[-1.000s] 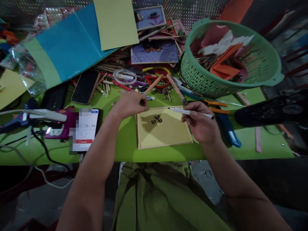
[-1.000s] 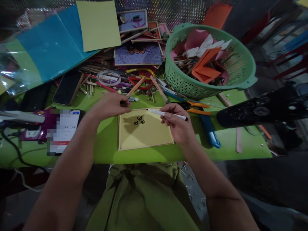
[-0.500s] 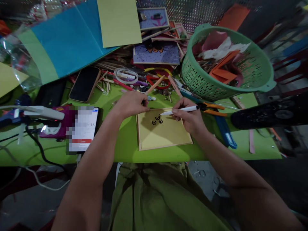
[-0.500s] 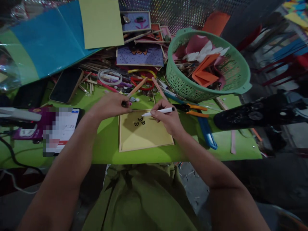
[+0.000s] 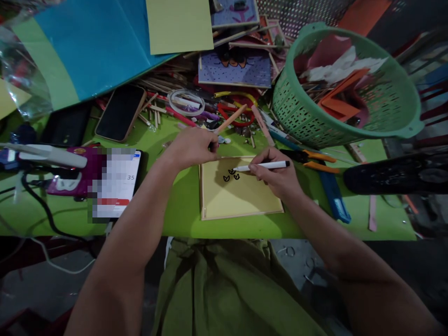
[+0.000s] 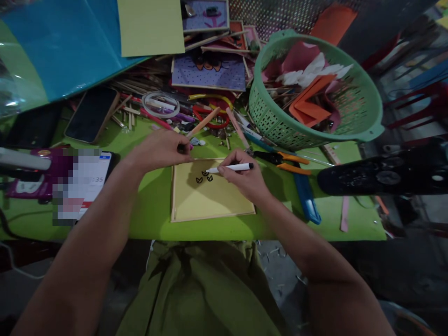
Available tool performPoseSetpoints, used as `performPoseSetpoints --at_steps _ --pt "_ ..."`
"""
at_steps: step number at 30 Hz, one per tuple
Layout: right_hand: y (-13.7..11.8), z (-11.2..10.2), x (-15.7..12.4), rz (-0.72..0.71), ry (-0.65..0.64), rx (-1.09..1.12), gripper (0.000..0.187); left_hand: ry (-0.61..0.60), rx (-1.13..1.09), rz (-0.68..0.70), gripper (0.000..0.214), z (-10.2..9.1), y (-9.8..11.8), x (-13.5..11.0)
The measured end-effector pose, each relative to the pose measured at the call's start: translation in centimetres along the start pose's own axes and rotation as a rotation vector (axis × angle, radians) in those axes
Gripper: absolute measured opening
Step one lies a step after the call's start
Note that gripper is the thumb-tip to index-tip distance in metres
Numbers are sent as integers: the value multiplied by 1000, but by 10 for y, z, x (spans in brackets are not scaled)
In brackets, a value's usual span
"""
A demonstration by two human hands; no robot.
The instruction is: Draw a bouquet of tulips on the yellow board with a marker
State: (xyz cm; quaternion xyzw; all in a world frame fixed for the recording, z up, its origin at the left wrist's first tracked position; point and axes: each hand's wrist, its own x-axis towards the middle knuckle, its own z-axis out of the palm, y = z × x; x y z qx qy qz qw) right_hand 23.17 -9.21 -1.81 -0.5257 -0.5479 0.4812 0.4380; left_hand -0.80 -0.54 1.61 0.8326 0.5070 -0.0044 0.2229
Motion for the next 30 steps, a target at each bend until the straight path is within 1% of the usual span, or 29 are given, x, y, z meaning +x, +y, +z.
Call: performPoseSetpoints --at_steps 5,17,25,30 --pt "-1 1 -1 -4 4 9 31 24 -22 16 18 1 -2 1" --pt "-2 2 -1 9 -3 1 30 -4 1 2 19 -3 3 -2" --pt "-2 2 0 -19 -17 3 36 1 25 3 22 -2 2 -1" --pt "-3 3 0 -2 -14 12 39 -4 24 0 21 -3 3 -2"
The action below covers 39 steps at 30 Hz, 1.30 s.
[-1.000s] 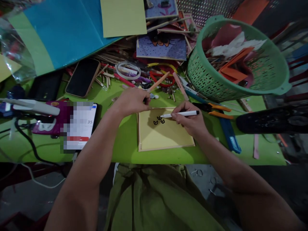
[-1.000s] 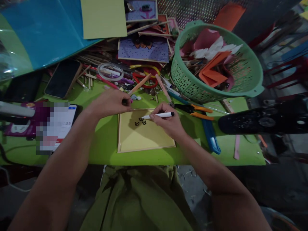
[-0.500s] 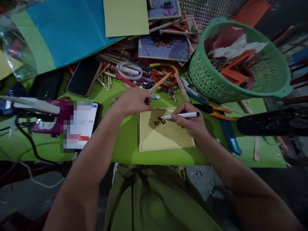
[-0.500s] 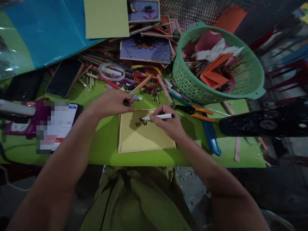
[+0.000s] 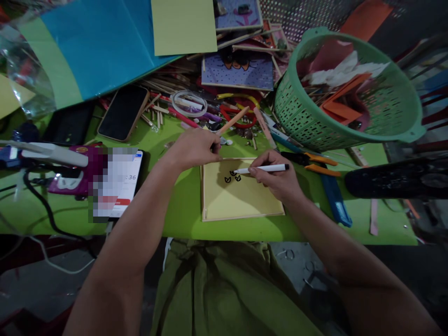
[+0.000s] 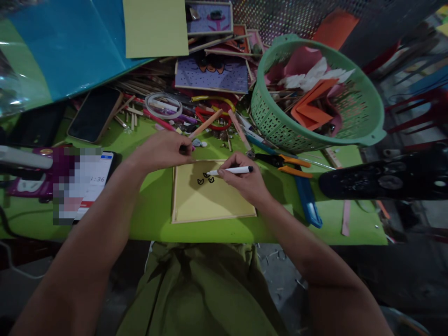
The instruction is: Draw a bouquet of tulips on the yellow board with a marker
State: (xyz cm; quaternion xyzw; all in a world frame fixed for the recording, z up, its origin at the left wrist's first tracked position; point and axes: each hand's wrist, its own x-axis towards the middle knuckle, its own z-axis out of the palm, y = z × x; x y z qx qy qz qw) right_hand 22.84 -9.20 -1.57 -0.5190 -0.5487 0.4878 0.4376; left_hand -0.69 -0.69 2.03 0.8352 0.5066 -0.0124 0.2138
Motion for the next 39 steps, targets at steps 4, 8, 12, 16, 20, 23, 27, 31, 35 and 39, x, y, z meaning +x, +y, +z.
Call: performPoseSetpoints --at_steps 4,8,12,16,20,23,27,31,35,39 --pt "0 1 0 8 13 -13 40 -10 10 -3 23 0 0 0" --pt "0 1 0 11 13 -30 40 -13 20 -8 23 -1 1 0" --pt "1 1 1 -1 10 -43 40 -13 18 -11 22 -1 2 0" --pt "2 1 1 -13 15 -61 42 -12 23 -9 22 -1 2 0" --pt "2 1 1 -28 7 -63 42 -9 27 -1 23 -1 1 -1" --pt "2 1 1 -33 8 -69 43 -12 30 -5 23 -2 2 -1" --pt "2 1 1 -25 18 -74 43 -4 31 -2 22 -2 2 -1" --pt "2 0 1 -6 33 -69 41 -2 19 9 23 -1 0 0" --pt "3 0 1 2 36 -66 38 2 15 6 22 -1 -1 0" --pt "4 -1 1 -4 36 -63 35 6 1 15 20 -1 -2 0"
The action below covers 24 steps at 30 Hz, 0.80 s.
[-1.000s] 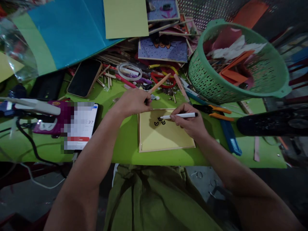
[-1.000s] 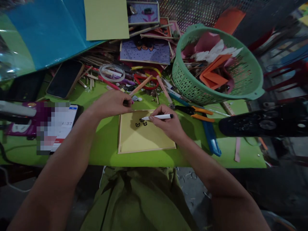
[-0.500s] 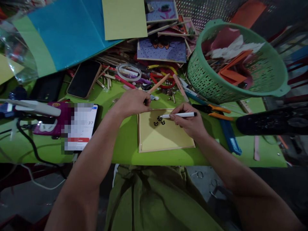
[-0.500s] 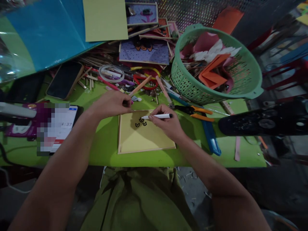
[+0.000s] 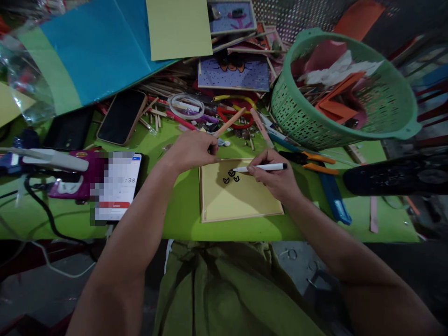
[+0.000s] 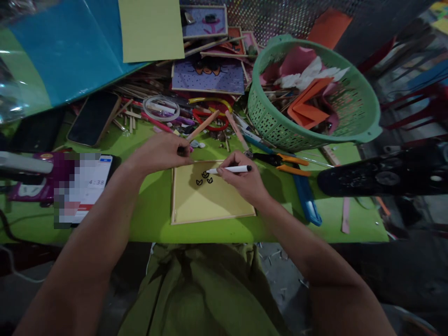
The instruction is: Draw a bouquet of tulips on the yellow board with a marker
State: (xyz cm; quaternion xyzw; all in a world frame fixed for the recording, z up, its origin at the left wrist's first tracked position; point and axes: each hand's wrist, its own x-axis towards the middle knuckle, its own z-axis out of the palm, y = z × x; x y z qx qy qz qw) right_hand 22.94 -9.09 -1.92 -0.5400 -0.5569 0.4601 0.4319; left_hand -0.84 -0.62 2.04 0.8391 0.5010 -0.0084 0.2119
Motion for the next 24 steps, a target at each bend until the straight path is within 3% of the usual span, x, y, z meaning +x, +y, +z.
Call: performPoseSetpoints --at_steps 24 --pt "1 -2 0 0 -9 10 35 8 -8 2 20 1 -2 0"
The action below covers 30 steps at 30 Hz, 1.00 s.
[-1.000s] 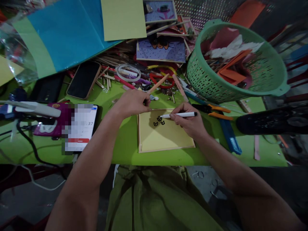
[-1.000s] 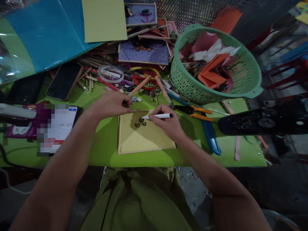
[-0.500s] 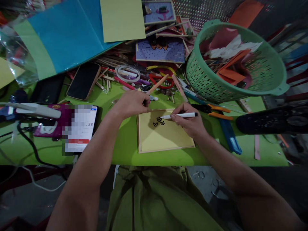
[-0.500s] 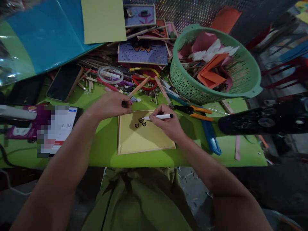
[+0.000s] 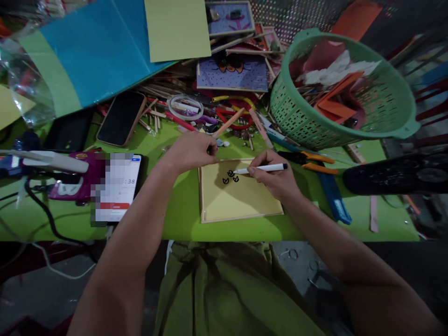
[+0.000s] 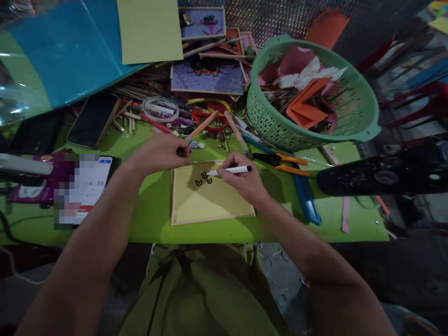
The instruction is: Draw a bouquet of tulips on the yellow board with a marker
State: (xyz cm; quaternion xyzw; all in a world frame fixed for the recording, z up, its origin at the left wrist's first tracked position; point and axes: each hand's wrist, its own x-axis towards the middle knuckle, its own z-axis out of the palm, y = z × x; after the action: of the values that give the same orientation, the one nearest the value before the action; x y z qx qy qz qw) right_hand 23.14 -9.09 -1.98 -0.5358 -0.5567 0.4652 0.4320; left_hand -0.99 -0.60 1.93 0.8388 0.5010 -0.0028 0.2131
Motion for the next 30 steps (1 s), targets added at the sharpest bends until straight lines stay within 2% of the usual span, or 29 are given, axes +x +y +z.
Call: performPoseSetpoints --at_steps 11,17,30 --pt "2 0 1 3 59 12 39 4 -9 10 18 -2 1 -1" --pt "-3 1 2 11 39 8 37 -15 3 -22 18 -2 3 0" --pt "-2 1 1 9 20 4 35 -2 -22 -4 18 0 2 -1"
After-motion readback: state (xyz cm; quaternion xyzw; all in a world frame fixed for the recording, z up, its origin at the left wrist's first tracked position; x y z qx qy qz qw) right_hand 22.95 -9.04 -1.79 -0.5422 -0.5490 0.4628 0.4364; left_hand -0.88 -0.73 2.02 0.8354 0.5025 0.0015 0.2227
